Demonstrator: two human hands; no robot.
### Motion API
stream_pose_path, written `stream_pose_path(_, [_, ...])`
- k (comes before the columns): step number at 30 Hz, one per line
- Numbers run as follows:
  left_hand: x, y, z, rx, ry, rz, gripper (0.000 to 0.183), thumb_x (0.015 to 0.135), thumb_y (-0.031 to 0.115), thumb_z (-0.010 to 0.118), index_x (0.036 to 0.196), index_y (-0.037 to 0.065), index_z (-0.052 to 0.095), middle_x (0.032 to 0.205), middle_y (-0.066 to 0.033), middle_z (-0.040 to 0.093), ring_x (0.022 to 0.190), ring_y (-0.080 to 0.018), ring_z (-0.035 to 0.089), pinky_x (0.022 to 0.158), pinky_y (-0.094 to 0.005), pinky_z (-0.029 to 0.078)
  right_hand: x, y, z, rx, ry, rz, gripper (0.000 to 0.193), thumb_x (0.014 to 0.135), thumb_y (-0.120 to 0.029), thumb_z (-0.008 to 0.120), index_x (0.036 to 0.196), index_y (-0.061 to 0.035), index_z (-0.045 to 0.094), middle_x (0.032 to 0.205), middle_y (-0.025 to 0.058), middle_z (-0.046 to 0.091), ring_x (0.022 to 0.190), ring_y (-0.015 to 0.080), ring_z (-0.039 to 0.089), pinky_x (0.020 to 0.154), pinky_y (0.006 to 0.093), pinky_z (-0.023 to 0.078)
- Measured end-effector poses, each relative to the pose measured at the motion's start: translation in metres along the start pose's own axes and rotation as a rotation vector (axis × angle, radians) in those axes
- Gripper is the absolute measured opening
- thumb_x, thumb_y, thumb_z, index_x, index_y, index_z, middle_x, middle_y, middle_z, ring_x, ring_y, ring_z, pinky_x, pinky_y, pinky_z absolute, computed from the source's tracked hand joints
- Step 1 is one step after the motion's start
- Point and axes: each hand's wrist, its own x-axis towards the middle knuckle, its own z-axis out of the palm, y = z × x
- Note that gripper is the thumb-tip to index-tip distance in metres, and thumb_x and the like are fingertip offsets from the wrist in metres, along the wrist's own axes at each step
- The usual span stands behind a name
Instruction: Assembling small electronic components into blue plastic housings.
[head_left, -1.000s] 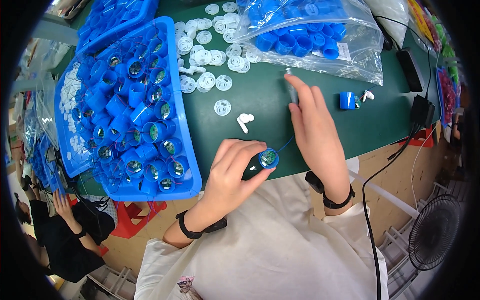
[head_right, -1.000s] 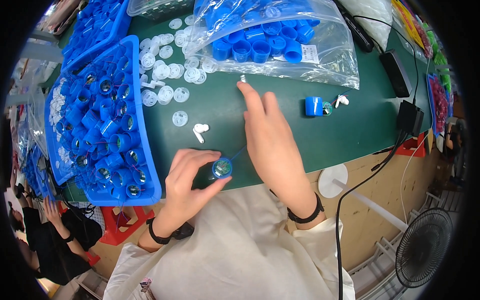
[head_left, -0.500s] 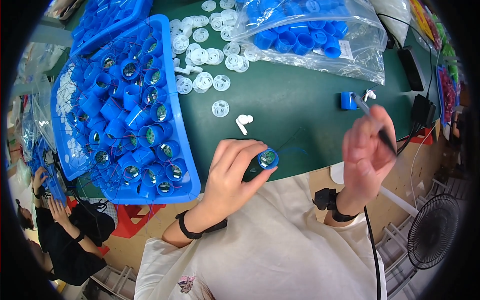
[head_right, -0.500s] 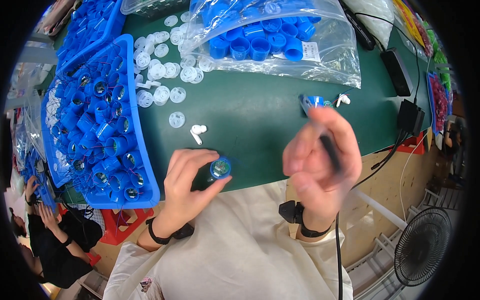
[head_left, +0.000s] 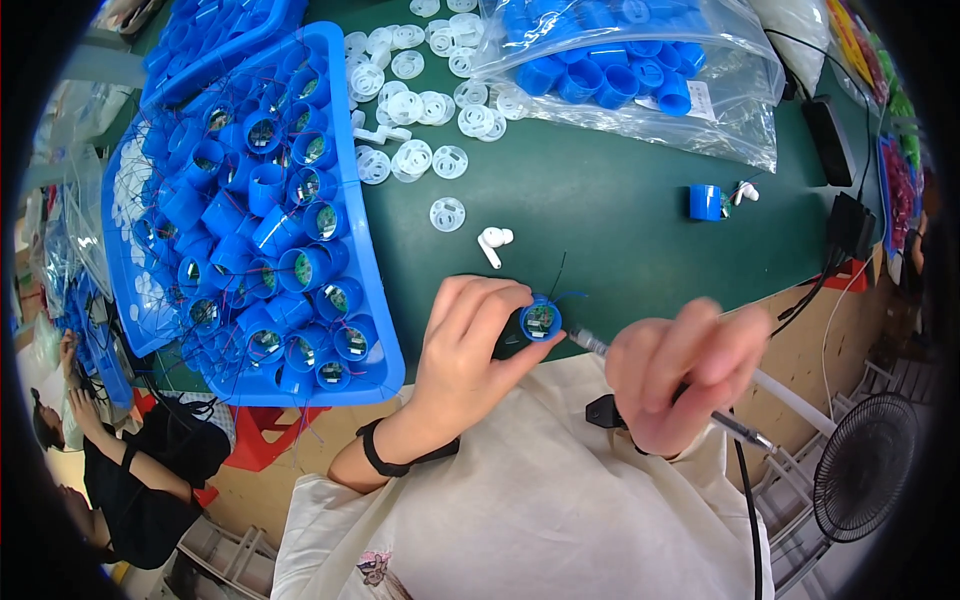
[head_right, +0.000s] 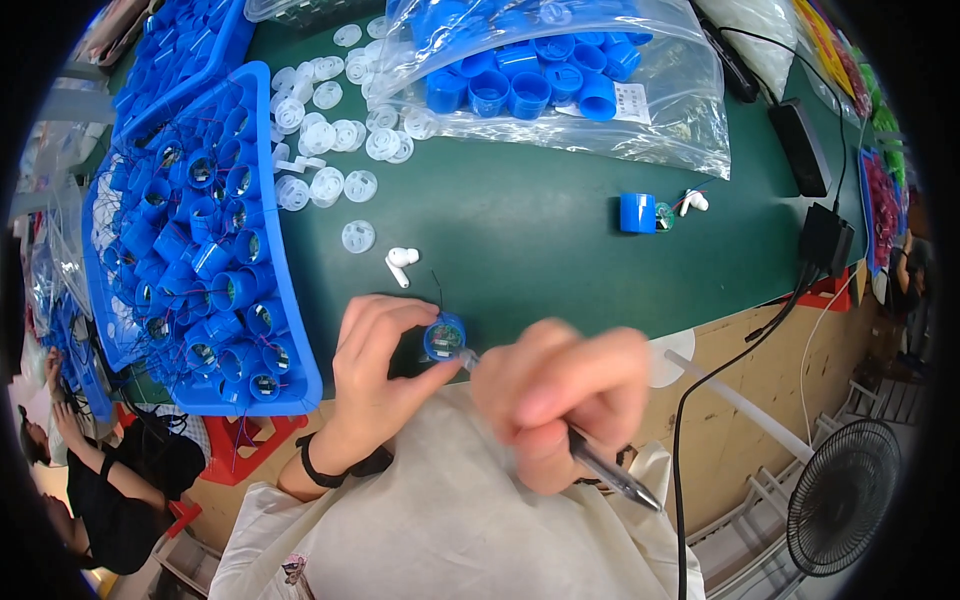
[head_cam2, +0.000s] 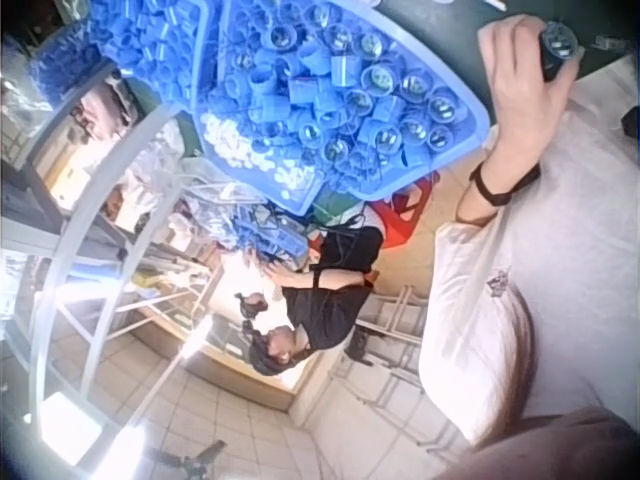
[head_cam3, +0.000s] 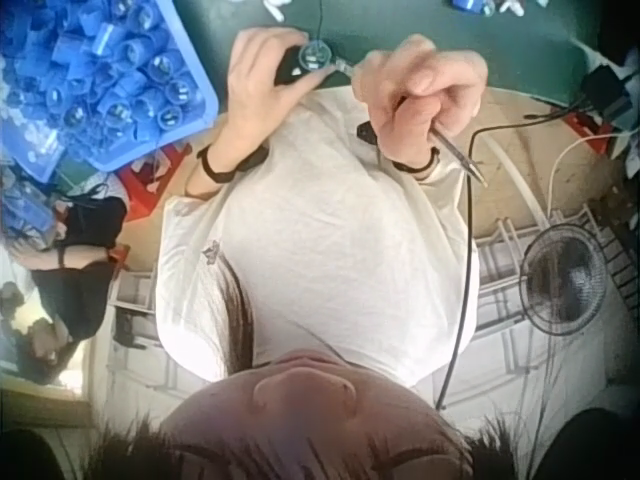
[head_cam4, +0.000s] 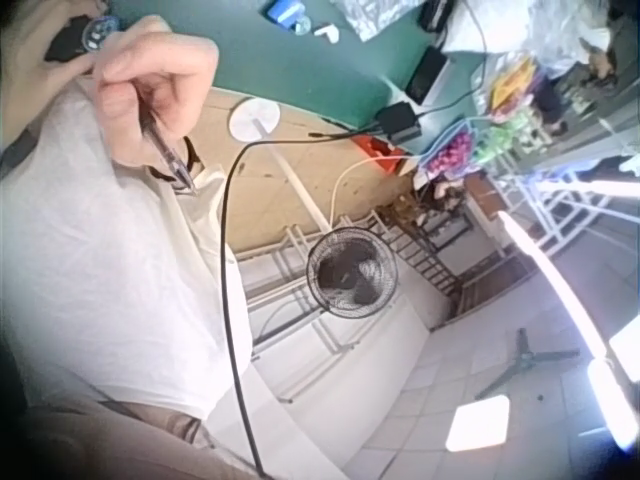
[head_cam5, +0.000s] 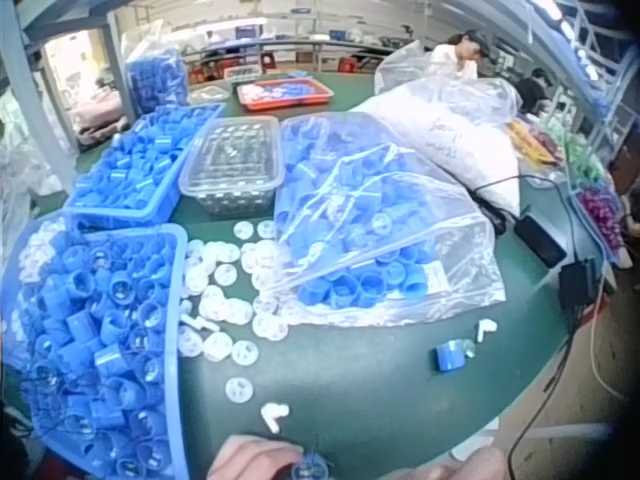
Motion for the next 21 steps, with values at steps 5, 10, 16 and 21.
stream_pose_path(5, [-0.001, -0.001, -0.002, -0.004, -0.032, 0.000, 0.042, 0.058, 0.004, 0.080, 0.095, 0.003, 0.059, 0.097, -0.0081, 0.061, 0.090, -0.0295, 0.054, 0.077, -0.0386, 0.047, 0.000, 0.016, -0.011, -0.087, -0.244, 0.203, 0.045, 0.099, -0.031, 0.048, 0.065, -0.0023, 0.039, 0.054, 0.0020, 0.038, 0.045, 0.0137, 0.034, 0.042, 0.0283, 0.025])
stream_pose_path(10, [0.000, 0.000, -0.001, -0.011, -0.026, -0.011, 0.043, 0.057, 0.003, 0.079, 0.095, 0.003, 0.059, 0.097, -0.0082, 0.060, 0.090, -0.0298, 0.054, 0.077, -0.0387, 0.047, -0.005, 0.024, -0.004, -0.257, -0.158, 0.182, 0.045, 0.099, -0.021, 0.041, 0.059, -0.0011, 0.036, 0.052, 0.0030, 0.037, 0.043, 0.0155, 0.033, 0.040, 0.0283, 0.024])
stream_pose_path(16, [0.000, -0.001, -0.002, -0.009, -0.026, -0.021, 0.045, 0.055, 0.001, 0.079, 0.096, 0.003, 0.059, 0.097, -0.0083, 0.060, 0.090, -0.0302, 0.054, 0.077, -0.0387, 0.047, -0.007, 0.033, -0.005, -0.371, -0.213, 0.124, 0.037, 0.094, -0.011, 0.040, 0.059, 0.0010, 0.039, 0.053, 0.0056, 0.038, 0.042, 0.0185, 0.036, 0.039, 0.0292, 0.028])
stream_pose_path(21, [-0.001, -0.003, -0.001, -0.018, -0.041, -0.023, 0.046, 0.054, 0.001, 0.078, 0.096, 0.003, 0.059, 0.098, -0.0089, 0.060, 0.091, -0.0309, 0.054, 0.078, -0.0389, 0.047, -0.012, 0.038, -0.002, -0.442, -0.173, 0.020, 0.022, 0.084, 0.002, 0.044, 0.062, 0.0043, 0.043, 0.056, 0.0094, 0.045, 0.044, 0.0208, 0.042, 0.040, 0.0296, 0.036])
